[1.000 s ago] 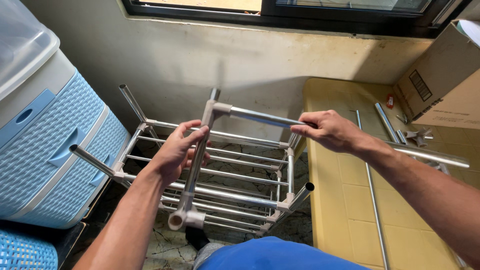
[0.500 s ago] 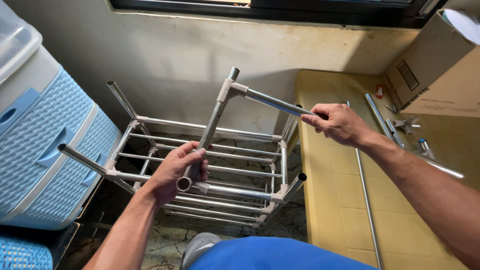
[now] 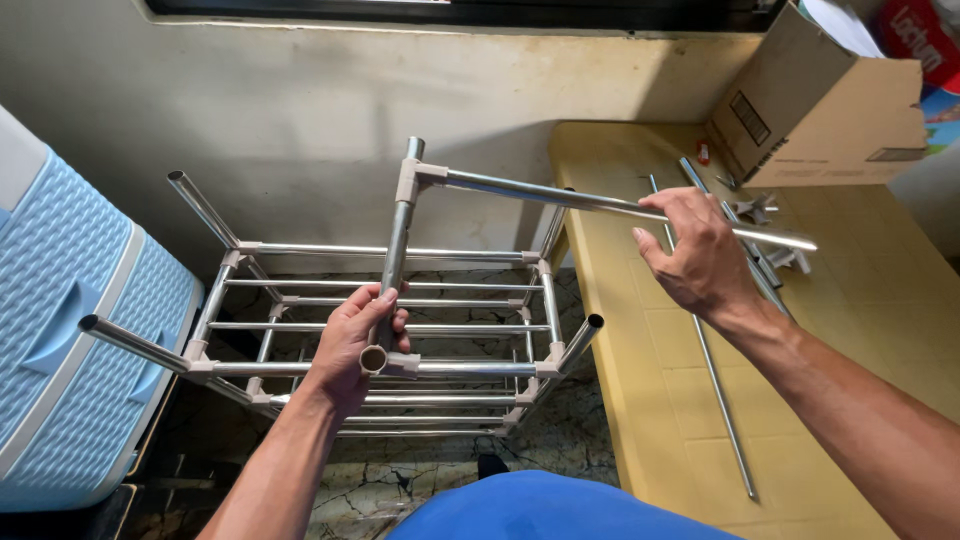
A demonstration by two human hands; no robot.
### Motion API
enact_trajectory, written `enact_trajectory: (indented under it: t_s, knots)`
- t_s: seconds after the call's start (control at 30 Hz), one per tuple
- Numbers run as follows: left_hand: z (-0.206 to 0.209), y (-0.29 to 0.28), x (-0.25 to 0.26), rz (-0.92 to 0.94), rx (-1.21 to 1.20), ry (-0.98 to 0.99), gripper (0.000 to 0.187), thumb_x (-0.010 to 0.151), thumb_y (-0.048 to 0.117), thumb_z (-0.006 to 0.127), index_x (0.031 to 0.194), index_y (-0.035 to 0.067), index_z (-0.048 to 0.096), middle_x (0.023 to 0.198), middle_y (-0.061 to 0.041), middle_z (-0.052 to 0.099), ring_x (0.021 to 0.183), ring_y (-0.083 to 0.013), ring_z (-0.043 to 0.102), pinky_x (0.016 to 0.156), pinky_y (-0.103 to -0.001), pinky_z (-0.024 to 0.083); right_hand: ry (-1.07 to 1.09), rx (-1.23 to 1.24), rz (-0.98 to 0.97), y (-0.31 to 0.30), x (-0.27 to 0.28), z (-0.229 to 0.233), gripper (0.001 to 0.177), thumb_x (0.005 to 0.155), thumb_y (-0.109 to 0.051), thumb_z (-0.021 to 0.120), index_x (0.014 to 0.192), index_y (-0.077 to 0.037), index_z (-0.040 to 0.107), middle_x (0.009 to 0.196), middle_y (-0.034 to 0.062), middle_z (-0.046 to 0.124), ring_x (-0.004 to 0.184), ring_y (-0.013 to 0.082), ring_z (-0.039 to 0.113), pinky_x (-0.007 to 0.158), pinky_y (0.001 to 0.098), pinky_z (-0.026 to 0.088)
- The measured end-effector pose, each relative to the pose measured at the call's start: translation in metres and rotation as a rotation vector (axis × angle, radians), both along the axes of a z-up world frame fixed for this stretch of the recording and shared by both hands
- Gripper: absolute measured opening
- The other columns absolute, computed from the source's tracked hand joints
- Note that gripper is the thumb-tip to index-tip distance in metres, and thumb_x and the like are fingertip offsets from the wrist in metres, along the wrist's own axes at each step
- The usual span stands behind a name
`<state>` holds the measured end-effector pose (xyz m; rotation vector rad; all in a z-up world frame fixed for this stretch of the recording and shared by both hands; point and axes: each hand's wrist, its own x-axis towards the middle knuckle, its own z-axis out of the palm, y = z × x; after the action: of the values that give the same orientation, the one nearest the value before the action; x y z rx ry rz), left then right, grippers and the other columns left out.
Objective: The person assembles a metal frame by inserting metal rods into plastic connectors. They connect multiple rods to form a rectangular structure, securing each joint by hand.
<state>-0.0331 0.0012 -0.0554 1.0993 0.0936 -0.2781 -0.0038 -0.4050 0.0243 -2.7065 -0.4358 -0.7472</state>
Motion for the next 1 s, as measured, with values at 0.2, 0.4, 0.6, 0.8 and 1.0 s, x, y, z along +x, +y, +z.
enact_trajectory:
  t_s: [0.2, 0.4, 0.6, 0.8, 1.0]
  knots:
    - [0.0, -0.001, 0.0, 0.005, -0.006, -0.01, 0.026, 0.099, 0.024, 0.063, 0.118, 0.007, 0.064, 0.076, -0.002, 0.062, 0.061, -0.0134, 0.063, 0.054, -0.027, 0.054, 0.189, 0.127, -0.126, 0.001, -0.034, -0.018, 0.03, 0.095, -0.024, 0.067, 0.117, -0.003, 0.07, 0.119, 0.0175, 0.067, 0.108, 0.0322, 0.067, 0.089, 0.0435, 0.056]
    - [0.0, -0.009, -0.004, -0.013, -0.016, 0.003, 0.023, 0.099, 0.024, 0.062, 0.116, 0.008, 0.062, 0.074, -0.002, 0.061, 0.061, -0.0141, 0.063, 0.055, -0.028, 0.054, 0.342, 0.235, -0.255, -0.003, -0.074, -0.037, 0.03, 0.094, -0.026, 0.066, 0.114, -0.004, 0.072, 0.113, 0.0142, 0.071, 0.102, 0.0257, 0.072, 0.091, 0.0382, 0.058]
    - [0.0, -0.027, -0.01, -0.017, -0.065, 0.006, 0.021, 0.098, 0.022, 0.063, 0.113, 0.007, 0.061, 0.075, -0.003, 0.06, 0.062, -0.014, 0.062, 0.055, -0.029, 0.055, 0.487, 0.274, -0.395, -0.017, -0.106, -0.055, 0.033, 0.091, -0.026, 0.067, 0.116, -0.005, 0.071, 0.115, 0.0121, 0.071, 0.103, 0.0254, 0.072, 0.091, 0.0376, 0.057]
    - [0.005, -0.042, -0.014, 0.021, -0.087, -0.018, 0.021, 0.099, 0.022, 0.064, 0.113, 0.007, 0.061, 0.077, -0.002, 0.06, 0.063, -0.0138, 0.062, 0.056, -0.028, 0.055, 0.578, 0.286, -0.526, -0.048, -0.118, -0.085, 0.036, 0.088, -0.029, 0.069, 0.118, -0.008, 0.072, 0.113, 0.0115, 0.074, 0.103, 0.0272, 0.073, 0.094, 0.0388, 0.056]
    - [0.007, -0.058, -0.001, 0.04, -0.066, -0.018, 0.019, 0.098, 0.022, 0.064, 0.111, 0.007, 0.062, 0.076, -0.002, 0.06, 0.063, -0.0134, 0.061, 0.055, -0.028, 0.055, 0.664, 0.332, -0.604, -0.095, -0.107, -0.123, 0.04, 0.088, -0.031, 0.07, 0.12, -0.009, 0.073, 0.116, 0.012, 0.077, 0.108, 0.0274, 0.073, 0.098, 0.0392, 0.055]
